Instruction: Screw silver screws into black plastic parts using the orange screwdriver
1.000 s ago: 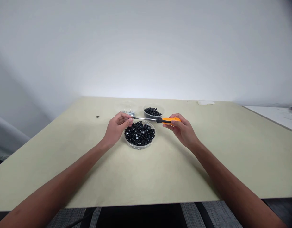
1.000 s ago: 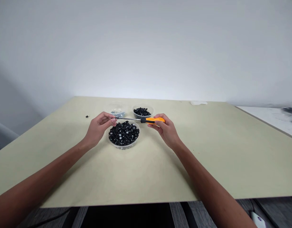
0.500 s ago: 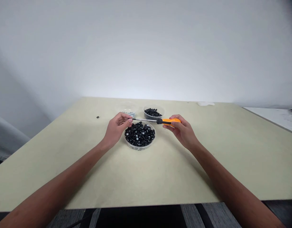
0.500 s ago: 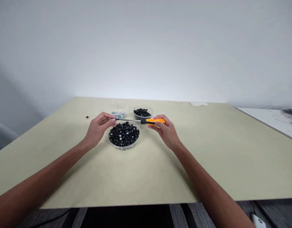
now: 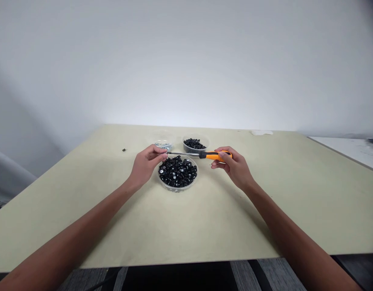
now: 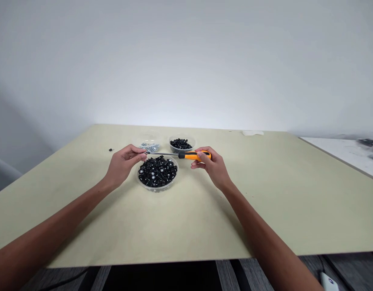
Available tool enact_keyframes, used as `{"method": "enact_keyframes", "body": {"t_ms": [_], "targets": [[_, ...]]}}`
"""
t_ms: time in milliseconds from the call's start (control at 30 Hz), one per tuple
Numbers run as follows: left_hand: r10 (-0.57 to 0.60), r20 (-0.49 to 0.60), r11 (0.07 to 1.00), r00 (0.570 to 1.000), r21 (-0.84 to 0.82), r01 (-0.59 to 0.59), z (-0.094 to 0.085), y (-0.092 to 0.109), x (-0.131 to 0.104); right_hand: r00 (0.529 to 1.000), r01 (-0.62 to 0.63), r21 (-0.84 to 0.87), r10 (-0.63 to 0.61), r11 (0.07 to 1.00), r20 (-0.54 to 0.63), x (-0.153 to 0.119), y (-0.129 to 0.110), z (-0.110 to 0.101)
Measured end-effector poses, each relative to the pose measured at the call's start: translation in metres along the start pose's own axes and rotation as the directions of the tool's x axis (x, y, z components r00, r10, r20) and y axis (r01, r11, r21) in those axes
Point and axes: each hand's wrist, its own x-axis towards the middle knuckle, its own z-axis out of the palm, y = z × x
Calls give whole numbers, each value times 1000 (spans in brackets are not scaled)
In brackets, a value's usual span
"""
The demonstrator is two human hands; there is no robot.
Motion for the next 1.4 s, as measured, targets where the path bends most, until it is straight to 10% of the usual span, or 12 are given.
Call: {"method": "enact_keyframes", "body": {"t_ms": [1400], "targets": [[56, -39, 994, 998, 95, -52, 0, 8, -5, 990, -109, -31, 111, 994, 86, -3, -2, -1]]}}
